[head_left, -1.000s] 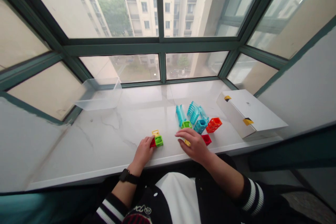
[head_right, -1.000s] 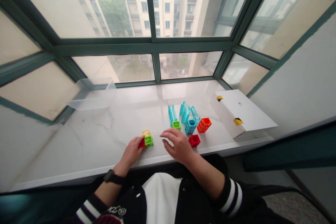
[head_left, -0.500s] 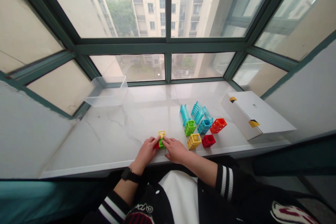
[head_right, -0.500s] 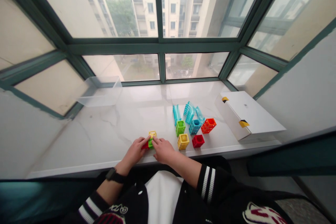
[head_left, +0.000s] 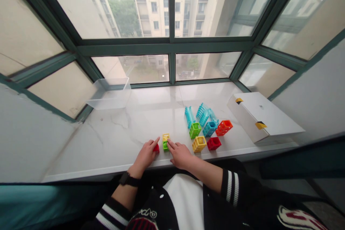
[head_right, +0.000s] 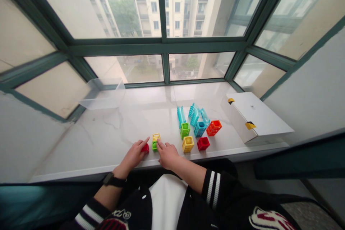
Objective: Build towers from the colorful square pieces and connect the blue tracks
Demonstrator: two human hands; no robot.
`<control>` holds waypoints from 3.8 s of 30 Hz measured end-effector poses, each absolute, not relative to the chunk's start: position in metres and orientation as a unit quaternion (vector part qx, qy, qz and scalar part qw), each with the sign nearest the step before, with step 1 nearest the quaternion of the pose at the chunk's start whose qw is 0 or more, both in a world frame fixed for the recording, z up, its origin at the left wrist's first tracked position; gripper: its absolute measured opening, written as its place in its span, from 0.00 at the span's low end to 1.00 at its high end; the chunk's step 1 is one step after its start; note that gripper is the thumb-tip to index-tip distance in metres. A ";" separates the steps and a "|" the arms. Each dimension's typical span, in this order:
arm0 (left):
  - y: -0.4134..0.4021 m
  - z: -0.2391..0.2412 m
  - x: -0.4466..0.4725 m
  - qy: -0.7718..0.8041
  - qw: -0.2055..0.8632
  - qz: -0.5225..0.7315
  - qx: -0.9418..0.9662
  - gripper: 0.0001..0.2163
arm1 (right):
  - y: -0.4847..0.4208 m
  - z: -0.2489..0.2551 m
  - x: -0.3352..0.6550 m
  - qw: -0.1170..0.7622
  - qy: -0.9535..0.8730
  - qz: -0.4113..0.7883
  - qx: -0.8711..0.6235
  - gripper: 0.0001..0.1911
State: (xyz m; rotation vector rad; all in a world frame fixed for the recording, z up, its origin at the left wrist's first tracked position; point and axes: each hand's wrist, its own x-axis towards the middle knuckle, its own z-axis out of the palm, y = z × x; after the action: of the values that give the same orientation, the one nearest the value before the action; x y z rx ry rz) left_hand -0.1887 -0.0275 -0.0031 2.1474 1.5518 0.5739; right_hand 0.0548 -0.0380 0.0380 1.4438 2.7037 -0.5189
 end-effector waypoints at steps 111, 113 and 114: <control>-0.057 0.055 0.074 0.286 0.807 0.252 0.452 0.19 | -0.061 0.032 0.271 -0.434 0.552 -0.293 0.649 0.36; -0.057 0.056 0.074 0.286 0.805 0.251 0.455 0.19 | -0.061 0.031 0.271 -0.433 0.555 -0.289 0.649 0.36; -0.057 0.056 0.073 0.291 0.802 0.249 0.458 0.19 | -0.062 0.031 0.271 -0.434 0.556 -0.286 0.648 0.36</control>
State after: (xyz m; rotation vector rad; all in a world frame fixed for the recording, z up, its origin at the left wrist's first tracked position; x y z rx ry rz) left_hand 0.0726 -0.0571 0.0560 0.9817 0.6226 0.5326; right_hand 0.2707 -0.0617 0.0309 2.9071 2.4954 -1.2815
